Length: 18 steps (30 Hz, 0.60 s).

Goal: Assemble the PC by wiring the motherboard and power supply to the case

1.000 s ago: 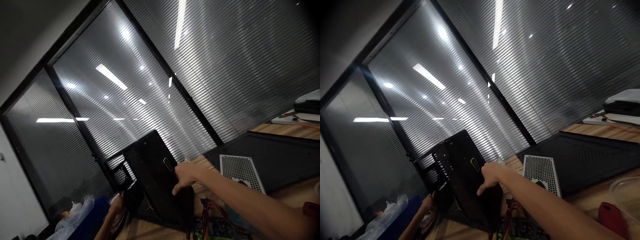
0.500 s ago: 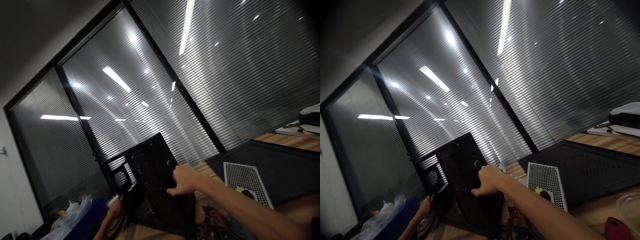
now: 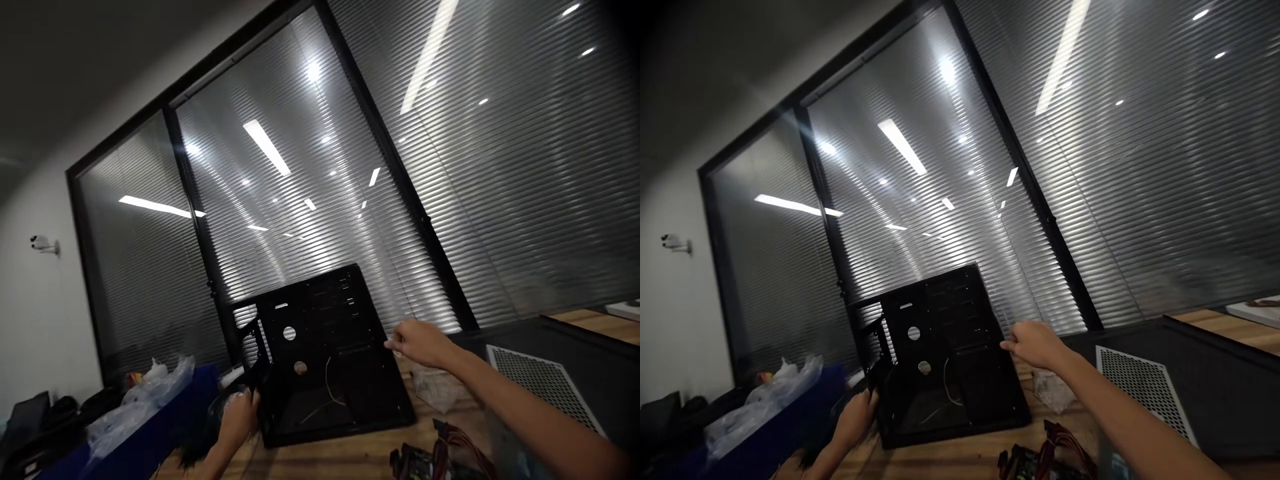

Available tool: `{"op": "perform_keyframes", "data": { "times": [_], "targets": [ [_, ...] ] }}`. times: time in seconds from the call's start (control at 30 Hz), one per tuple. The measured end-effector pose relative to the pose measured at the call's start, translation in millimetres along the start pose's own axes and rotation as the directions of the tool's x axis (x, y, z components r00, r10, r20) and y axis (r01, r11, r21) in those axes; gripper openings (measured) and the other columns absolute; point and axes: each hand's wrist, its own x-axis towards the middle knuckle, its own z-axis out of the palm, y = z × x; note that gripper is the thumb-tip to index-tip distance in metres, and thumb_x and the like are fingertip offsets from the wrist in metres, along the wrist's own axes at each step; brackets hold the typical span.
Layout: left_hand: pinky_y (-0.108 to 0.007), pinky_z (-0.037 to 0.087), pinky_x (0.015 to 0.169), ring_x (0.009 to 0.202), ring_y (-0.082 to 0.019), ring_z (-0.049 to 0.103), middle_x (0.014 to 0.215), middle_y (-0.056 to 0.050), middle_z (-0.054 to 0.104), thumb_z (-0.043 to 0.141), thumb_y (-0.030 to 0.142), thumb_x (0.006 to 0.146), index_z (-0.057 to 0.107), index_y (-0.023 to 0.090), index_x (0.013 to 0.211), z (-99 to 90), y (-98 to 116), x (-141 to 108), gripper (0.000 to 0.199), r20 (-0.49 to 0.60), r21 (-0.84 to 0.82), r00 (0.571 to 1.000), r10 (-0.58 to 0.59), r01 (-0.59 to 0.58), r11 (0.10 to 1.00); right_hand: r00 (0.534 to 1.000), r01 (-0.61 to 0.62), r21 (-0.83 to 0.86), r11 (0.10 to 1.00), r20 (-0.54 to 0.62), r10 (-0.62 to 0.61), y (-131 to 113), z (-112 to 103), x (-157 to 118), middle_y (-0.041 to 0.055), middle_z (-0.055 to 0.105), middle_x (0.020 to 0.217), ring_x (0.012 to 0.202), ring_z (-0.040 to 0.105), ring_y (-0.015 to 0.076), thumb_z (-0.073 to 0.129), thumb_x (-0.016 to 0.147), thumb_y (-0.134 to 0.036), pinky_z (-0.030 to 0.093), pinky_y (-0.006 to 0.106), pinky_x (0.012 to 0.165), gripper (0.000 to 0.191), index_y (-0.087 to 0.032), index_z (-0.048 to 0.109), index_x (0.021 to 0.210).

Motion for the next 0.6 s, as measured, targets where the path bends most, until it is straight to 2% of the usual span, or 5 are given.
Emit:
{"op": "perform_keyframes", "data": {
  "times": [0.13, 0.23, 0.4, 0.5, 0.6],
  "targets": [
    [-0.039, 0.052, 0.084, 0.104, -0.033, 0.074, 0.108, -0.018, 0.077, 0.028, 0.03, 0.105, 0.071, 0.019, 0.121, -1.5, 22, -33, 0.047, -0.029, -0.045, 0.999, -0.025, 0.024, 0.999, 0.998, -0.07, -0.064, 0.995, -0.002, 0.07, 11, 12, 10, 0.0146, 0.073, 0.095, 0.093, 0.07, 0.0325, 0.04, 0.106, -0.048, 0.042, 0.036, 0.071, 0.047, -0.019, 0.065, 0.08],
    [-0.04, 0.053, 0.082, 0.101, -0.034, 0.076, 0.109, -0.018, 0.078, 0.03, 0.033, 0.105, 0.071, 0.022, 0.125, -2.4, 37, -63, 0.047, -0.036, -0.079, 0.999, -0.023, 0.021, 0.997, 0.996, -0.079, -0.063, 0.995, 0.043, 0.082, 12, 18, 15, 0.0142, 0.074, 0.095, 0.094, 0.07, 0.0339, 0.038, 0.105, -0.058, 0.042, 0.038, 0.07, 0.053, -0.021, 0.065, 0.08],
    [-0.042, 0.053, 0.086, 0.106, -0.035, 0.075, 0.108, -0.018, 0.079, 0.031, 0.047, 0.106, 0.069, 0.024, 0.13, -2.5, 59, -109, 0.051, -0.061, -0.153, 0.998, -0.004, -0.005, 0.988, 0.99, -0.09, -0.018, 0.996, 0.103, 0.092, 13, 22, 16, 0.0139, 0.073, 0.088, 0.089, 0.07, 0.0346, 0.031, 0.101, -0.076, 0.044, 0.039, 0.07, 0.068, -0.022, 0.064, 0.076],
    [-0.041, 0.054, 0.079, 0.101, -0.035, 0.077, 0.106, -0.018, 0.08, 0.032, 0.048, 0.106, 0.07, 0.025, 0.129, -1.2, 68, -122, 0.05, -0.094, -0.215, 0.996, -0.008, -0.012, 0.977, 0.985, -0.117, 0.071, 0.991, 0.135, 0.107, 16, 23, 15, 0.0133, 0.073, 0.082, 0.082, 0.071, 0.0324, 0.021, 0.099, -0.082, 0.047, 0.039, 0.071, 0.078, -0.022, 0.066, 0.077],
    [-0.043, 0.054, 0.075, 0.094, -0.036, 0.078, 0.1, -0.017, 0.081, 0.034, 0.042, 0.105, 0.07, 0.027, 0.126, 0.4, 74, -126, 0.044, -0.114, -0.227, 0.993, -0.027, 0.001, 0.974, 0.98, -0.141, 0.118, 0.983, 0.161, 0.121, 17, 23, 13, 0.0136, 0.073, 0.082, 0.073, 0.07, 0.0295, 0.021, 0.097, -0.085, 0.048, 0.037, 0.067, 0.081, -0.021, 0.066, 0.077]
  ]
}}
